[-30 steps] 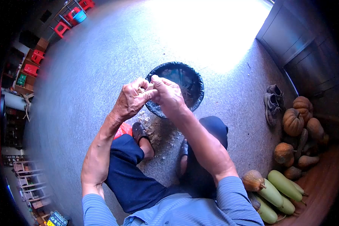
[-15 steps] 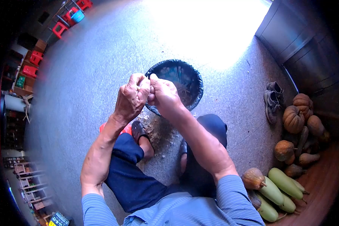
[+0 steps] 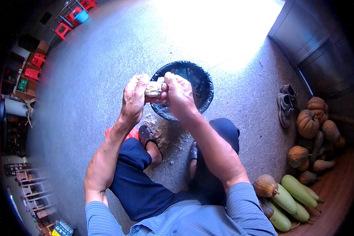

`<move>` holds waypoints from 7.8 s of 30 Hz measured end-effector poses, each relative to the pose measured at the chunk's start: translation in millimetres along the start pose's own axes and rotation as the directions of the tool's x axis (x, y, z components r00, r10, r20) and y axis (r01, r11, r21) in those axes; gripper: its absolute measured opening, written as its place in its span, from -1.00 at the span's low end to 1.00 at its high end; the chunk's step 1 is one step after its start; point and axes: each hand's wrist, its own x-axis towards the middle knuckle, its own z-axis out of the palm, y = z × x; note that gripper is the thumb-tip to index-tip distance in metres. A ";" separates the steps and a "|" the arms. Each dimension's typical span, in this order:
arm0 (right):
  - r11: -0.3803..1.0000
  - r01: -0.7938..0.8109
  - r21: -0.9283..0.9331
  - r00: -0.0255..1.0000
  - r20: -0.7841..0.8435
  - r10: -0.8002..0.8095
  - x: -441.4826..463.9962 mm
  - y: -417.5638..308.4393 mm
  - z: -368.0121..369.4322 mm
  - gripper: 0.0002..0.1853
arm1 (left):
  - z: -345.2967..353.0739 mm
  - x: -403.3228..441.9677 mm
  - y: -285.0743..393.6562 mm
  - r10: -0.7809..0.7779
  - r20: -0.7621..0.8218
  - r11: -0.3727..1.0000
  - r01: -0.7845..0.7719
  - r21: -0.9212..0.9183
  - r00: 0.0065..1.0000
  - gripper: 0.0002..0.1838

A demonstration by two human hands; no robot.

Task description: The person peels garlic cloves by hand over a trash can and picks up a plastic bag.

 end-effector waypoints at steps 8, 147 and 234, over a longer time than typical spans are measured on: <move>0.941 -0.017 -0.337 0.997 -0.076 -0.009 -1.8 -6.4 -5.3 -0.68 | -12.1 13.8 -23.0 0.089 -0.128 0.956 -0.048 0.289 0.988 -0.73; 0.807 0.119 -0.578 0.872 0.449 0.193 -25.5 -23.8 23.6 -0.49 | -39.6 -33.9 42.6 -0.103 0.231 0.985 0.067 0.158 0.967 -0.67; 0.766 0.283 -0.577 0.939 0.330 -0.098 -17.0 -23.2 -12.1 -0.60 | -16.7 5.7 11.8 -0.297 0.204 0.924 0.227 0.308 0.933 -0.75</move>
